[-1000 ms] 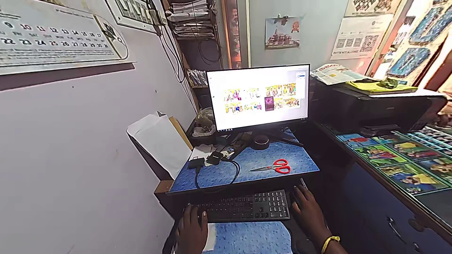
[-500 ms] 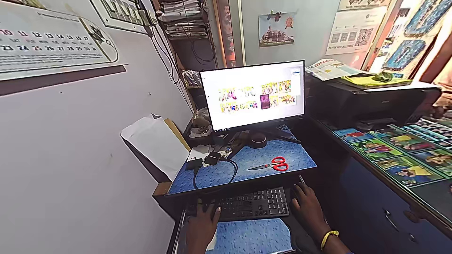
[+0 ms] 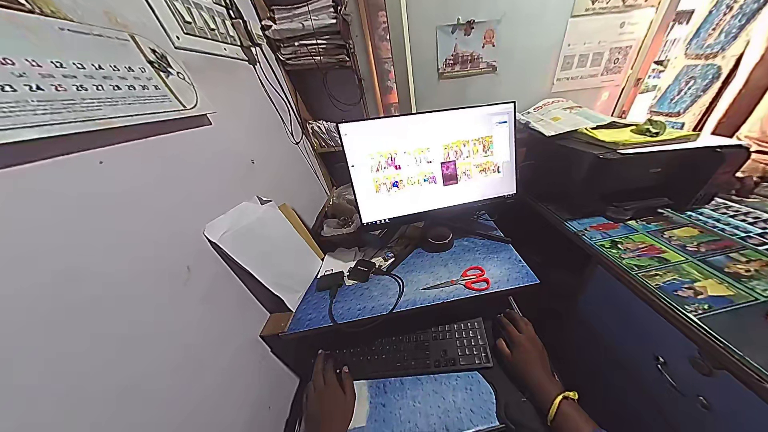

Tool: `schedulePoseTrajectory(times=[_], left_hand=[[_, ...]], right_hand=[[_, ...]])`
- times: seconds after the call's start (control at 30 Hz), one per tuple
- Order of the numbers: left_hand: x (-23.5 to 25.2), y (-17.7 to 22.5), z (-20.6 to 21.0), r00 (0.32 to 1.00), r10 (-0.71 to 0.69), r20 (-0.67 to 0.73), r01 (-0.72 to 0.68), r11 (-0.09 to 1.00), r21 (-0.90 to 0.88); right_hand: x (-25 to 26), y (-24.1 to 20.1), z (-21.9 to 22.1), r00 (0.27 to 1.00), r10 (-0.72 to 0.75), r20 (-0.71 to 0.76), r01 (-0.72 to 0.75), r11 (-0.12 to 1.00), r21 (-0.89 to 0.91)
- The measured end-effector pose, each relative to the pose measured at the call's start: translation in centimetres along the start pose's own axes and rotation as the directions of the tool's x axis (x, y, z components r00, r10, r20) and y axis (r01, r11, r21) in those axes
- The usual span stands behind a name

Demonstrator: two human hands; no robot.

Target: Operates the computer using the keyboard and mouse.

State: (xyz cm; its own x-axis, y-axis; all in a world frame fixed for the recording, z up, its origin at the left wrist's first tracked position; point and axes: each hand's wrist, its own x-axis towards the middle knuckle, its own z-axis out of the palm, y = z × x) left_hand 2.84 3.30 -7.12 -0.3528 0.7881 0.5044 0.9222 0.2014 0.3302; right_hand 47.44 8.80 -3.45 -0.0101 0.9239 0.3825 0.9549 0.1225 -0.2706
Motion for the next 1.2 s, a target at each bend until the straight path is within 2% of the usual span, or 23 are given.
schedulePoseTrajectory(times=[0.17, 0.37, 0.47, 0.87, 1.2], left_hand=[[-0.1, 0.1, 0.6, 0.999, -0.031, -0.023, 0.032, 0.998, 0.050], [0.1, -0.7, 1.1, 0.991, -0.071, 0.115, 0.065, 0.996, 0.062], [0.1, -0.8, 1.2, 0.992, -0.060, 0.111, 0.055, 0.997, 0.045], [0.2, -0.6, 0.6, 0.995, -0.052, 0.088, 0.054, 0.998, -0.019], [0.2, -0.6, 0.7, 0.994, -0.060, 0.088, 0.060, 0.998, 0.001]], right_hand=[[0.0, -0.2, -0.3, 1.000, 0.022, 0.010, -0.022, 1.000, -0.012], [0.0, -0.2, -0.2, 1.000, 0.014, -0.021, -0.015, 1.000, -0.016], [0.0, -0.3, -0.3, 0.999, 0.039, 0.010, -0.039, 0.999, -0.011], [0.1, 0.4, 0.6, 0.999, -0.006, -0.034, 0.005, 1.000, -0.027], [0.1, 0.2, 0.4, 1.000, 0.005, -0.025, -0.006, 1.000, -0.020]])
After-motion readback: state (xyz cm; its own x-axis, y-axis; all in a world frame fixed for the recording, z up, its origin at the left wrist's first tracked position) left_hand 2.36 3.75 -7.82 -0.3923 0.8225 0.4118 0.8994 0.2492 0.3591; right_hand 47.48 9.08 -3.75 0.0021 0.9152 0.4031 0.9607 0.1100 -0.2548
